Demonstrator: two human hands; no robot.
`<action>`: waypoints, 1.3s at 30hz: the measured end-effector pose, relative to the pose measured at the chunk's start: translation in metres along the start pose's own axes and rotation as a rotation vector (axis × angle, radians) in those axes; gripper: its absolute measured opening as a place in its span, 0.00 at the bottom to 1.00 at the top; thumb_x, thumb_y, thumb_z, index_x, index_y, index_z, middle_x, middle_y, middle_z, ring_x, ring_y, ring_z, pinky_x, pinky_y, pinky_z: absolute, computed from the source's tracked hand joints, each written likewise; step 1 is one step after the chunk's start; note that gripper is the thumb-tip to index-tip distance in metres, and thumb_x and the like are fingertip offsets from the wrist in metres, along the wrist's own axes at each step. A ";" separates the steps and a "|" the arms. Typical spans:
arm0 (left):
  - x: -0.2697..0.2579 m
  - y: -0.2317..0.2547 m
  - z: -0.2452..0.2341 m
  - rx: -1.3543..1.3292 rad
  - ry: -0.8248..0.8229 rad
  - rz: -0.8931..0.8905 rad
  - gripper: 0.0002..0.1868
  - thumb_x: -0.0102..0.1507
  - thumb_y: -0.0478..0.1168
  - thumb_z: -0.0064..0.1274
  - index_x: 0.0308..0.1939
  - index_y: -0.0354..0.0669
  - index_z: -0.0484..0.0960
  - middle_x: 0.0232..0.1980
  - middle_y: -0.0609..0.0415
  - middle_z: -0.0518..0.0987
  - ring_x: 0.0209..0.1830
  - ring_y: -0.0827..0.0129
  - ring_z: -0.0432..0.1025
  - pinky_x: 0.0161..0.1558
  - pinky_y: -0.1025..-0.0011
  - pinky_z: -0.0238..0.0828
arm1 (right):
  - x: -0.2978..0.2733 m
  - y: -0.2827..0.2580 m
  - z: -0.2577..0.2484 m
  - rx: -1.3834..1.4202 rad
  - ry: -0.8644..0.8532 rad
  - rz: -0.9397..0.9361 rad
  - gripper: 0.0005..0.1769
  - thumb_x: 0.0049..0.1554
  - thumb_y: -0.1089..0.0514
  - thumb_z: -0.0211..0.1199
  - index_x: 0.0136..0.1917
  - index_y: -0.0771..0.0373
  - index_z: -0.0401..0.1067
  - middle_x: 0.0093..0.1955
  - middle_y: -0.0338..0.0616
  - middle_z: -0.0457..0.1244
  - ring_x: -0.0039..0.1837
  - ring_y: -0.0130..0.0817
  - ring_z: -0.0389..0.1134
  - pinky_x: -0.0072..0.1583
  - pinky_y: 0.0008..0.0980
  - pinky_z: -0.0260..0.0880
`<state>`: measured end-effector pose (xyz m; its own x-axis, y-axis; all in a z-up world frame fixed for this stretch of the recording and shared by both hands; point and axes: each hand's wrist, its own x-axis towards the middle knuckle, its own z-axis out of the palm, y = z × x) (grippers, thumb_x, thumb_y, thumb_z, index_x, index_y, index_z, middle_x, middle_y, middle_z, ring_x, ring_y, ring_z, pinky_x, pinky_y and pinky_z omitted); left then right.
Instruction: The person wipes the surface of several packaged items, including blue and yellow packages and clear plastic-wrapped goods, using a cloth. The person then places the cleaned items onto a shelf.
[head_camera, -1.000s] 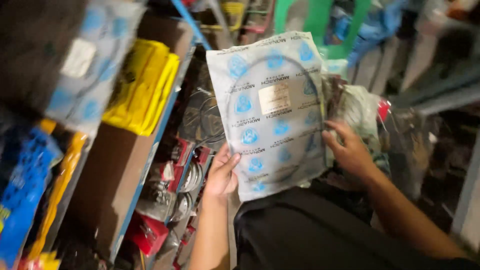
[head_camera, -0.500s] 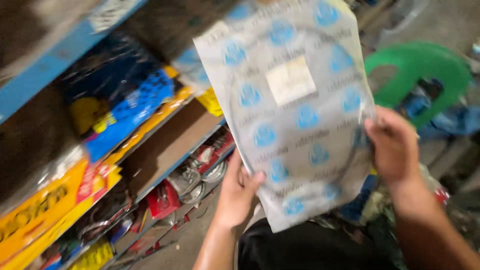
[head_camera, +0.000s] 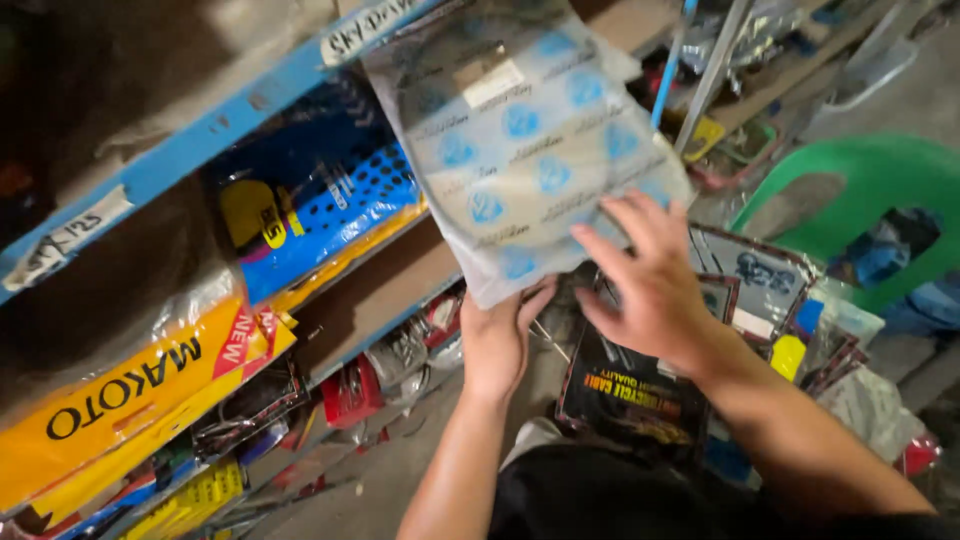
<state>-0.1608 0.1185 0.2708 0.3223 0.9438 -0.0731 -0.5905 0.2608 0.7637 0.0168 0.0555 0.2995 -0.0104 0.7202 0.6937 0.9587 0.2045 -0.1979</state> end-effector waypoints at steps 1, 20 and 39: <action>-0.007 -0.001 0.004 0.004 0.006 -0.010 0.26 0.65 0.25 0.44 0.69 0.29 0.64 0.51 0.34 0.79 0.49 0.42 0.79 0.56 0.42 0.78 | -0.007 0.003 0.009 0.004 -0.007 0.009 0.38 0.45 0.50 0.73 0.69 0.55 0.73 0.71 0.59 0.60 0.74 0.67 0.58 0.69 0.73 0.48; 0.081 0.012 0.058 1.744 -0.086 1.206 0.19 0.69 0.40 0.50 0.65 0.45 0.79 0.73 0.55 0.72 0.76 0.47 0.60 0.73 0.36 0.43 | 0.087 0.082 0.078 -0.090 0.358 0.039 0.27 0.55 0.72 0.57 0.69 0.65 0.71 0.72 0.65 0.56 0.75 0.69 0.55 0.73 0.68 0.52; 0.109 -0.009 0.050 1.943 0.068 1.210 0.29 0.63 0.47 0.62 0.68 0.49 0.78 0.72 0.48 0.72 0.73 0.37 0.60 0.66 0.29 0.50 | 0.039 0.081 0.095 -0.175 0.104 0.282 0.31 0.60 0.62 0.59 0.77 0.55 0.65 0.80 0.52 0.55 0.82 0.56 0.50 0.77 0.63 0.44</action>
<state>-0.0835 0.2091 0.2881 0.4463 0.4737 0.7592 0.7652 -0.6419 -0.0493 0.0666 0.1633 0.2444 0.2818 0.6588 0.6975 0.9541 -0.1157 -0.2762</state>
